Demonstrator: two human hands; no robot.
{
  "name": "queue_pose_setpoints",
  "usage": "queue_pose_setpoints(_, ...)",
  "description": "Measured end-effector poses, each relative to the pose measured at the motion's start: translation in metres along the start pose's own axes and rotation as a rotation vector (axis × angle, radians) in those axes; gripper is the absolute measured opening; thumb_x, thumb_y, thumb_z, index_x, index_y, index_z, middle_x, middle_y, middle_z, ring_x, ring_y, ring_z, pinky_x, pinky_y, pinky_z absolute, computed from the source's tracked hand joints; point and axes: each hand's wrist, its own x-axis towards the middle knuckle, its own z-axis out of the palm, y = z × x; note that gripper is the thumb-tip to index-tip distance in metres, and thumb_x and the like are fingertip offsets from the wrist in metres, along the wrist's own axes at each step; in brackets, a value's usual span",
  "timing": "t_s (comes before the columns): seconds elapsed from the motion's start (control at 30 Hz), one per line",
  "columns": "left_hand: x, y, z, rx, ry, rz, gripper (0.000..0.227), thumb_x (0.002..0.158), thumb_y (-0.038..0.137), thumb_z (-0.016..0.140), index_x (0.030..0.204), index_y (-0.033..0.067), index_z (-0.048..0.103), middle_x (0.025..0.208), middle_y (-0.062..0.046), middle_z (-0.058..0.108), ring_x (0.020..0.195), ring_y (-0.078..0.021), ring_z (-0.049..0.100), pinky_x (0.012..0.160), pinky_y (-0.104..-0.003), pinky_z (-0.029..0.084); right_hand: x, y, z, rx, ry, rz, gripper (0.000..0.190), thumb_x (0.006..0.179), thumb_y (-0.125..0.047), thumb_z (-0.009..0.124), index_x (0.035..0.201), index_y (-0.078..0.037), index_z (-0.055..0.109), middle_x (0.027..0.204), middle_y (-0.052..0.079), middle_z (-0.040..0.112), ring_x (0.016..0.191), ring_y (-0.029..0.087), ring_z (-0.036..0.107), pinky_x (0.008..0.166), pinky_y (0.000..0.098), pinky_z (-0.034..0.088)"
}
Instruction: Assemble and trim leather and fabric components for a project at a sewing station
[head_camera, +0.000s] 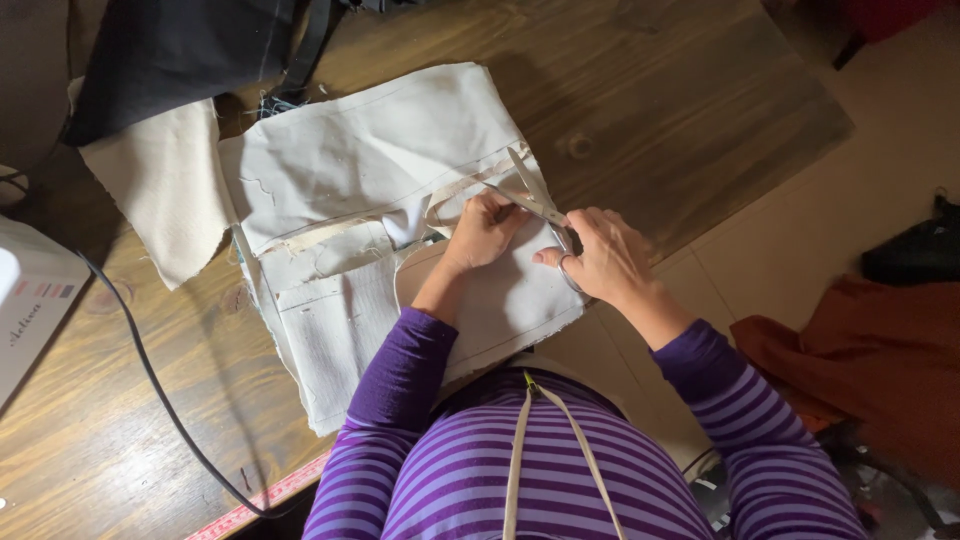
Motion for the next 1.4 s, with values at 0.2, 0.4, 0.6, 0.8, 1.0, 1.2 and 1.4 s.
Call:
queue_pose_setpoints(0.2, 0.005, -0.022, 0.000, 0.014, 0.030, 0.099, 0.020, 0.090, 0.008, 0.069, 0.070, 0.0111, 0.069, 0.052, -0.005, 0.053, 0.054, -0.0167, 0.051, 0.059, -0.029, 0.045, -0.008, 0.012, 0.016, -0.052, 0.071, -0.031, 0.052, 0.079, -0.064, 0.074, 0.107, -0.020, 0.066, 0.082, 0.000, 0.068, 0.082, 0.027, 0.072, 0.066, 0.0432, 0.060)
queue_pose_setpoints(0.4, 0.008, -0.046, 0.002, 0.032, 0.054, 0.157, 0.032, 0.091, 0.009, 0.070, 0.060, 0.0106, 0.059, 0.048, -0.006, 0.048, 0.054, -0.0172, 0.051, 0.059, -0.030, 0.044, -0.016, 0.025, 0.034, -0.066, 0.134, -0.042, 0.036, 0.076, -0.052, 0.077, 0.099, -0.026, 0.067, 0.068, -0.009, 0.063, 0.072, 0.019, 0.071, 0.063, 0.0372, 0.059)
queue_pose_setpoints(0.6, 0.003, -0.022, 0.005, 0.080, 0.068, 0.223, 0.033, 0.088, 0.010, 0.072, 0.058, 0.0105, 0.058, 0.050, -0.008, 0.049, 0.057, -0.0281, 0.056, 0.064, -0.034, 0.047, -0.001, 0.002, 0.007, -0.012, 0.083, -0.015, 0.064, 0.072, -0.075, 0.074, 0.098, -0.018, 0.064, 0.076, 0.001, 0.068, 0.081, 0.029, 0.073, 0.068, 0.0434, 0.059)
queue_pose_setpoints(0.8, 0.002, -0.027, 0.004, 0.126, 0.070, 0.216, 0.035, 0.088, 0.012, 0.072, 0.059, 0.0120, 0.055, 0.050, -0.008, 0.047, 0.062, -0.0327, 0.059, 0.068, -0.035, 0.049, -0.008, 0.018, 0.030, 0.009, 0.091, -0.022, 0.061, 0.071, -0.074, 0.076, 0.093, -0.019, 0.063, 0.071, -0.001, 0.067, 0.074, 0.027, 0.072, 0.065, 0.0418, 0.058)
queue_pose_setpoints(1.0, -0.001, 0.012, -0.003, 0.172, 0.041, 0.233, 0.017, 0.092, 0.019, 0.072, 0.075, 0.0151, 0.072, 0.059, -0.005, 0.059, 0.074, -0.0278, 0.068, 0.079, -0.035, 0.053, -0.007, 0.029, 0.037, 0.146, 0.128, -0.013, 0.048, 0.071, -0.060, 0.086, 0.087, -0.019, 0.067, 0.065, 0.001, 0.068, 0.069, 0.026, 0.073, 0.061, 0.0380, 0.056)
queue_pose_setpoints(1.2, 0.003, -0.014, 0.002, 0.045, 0.037, 0.204, 0.022, 0.098, 0.017, 0.069, 0.078, 0.0113, 0.076, 0.055, -0.004, 0.062, 0.061, -0.0213, 0.062, 0.079, -0.035, 0.052, -0.001, 0.046, 0.016, 0.478, 0.108, 0.276, 0.055, 0.068, -0.060, 0.096, 0.091, -0.017, 0.071, 0.069, 0.001, 0.070, 0.067, 0.023, 0.070, 0.060, 0.0328, 0.054)
queue_pose_setpoints(1.4, 0.002, -0.009, -0.003, -0.080, -0.028, 0.156, 0.014, 0.098, 0.014, 0.071, 0.109, 0.0048, 0.073, 0.091, -0.016, 0.069, 0.089, -0.0245, 0.063, 0.090, -0.043, 0.050, -0.026, 0.040, 0.025, 0.531, 0.115, 0.282, 0.062, 0.060, -0.053, 0.101, 0.097, -0.011, 0.074, 0.072, 0.007, 0.071, 0.066, 0.024, 0.071, 0.059, 0.0332, 0.055)
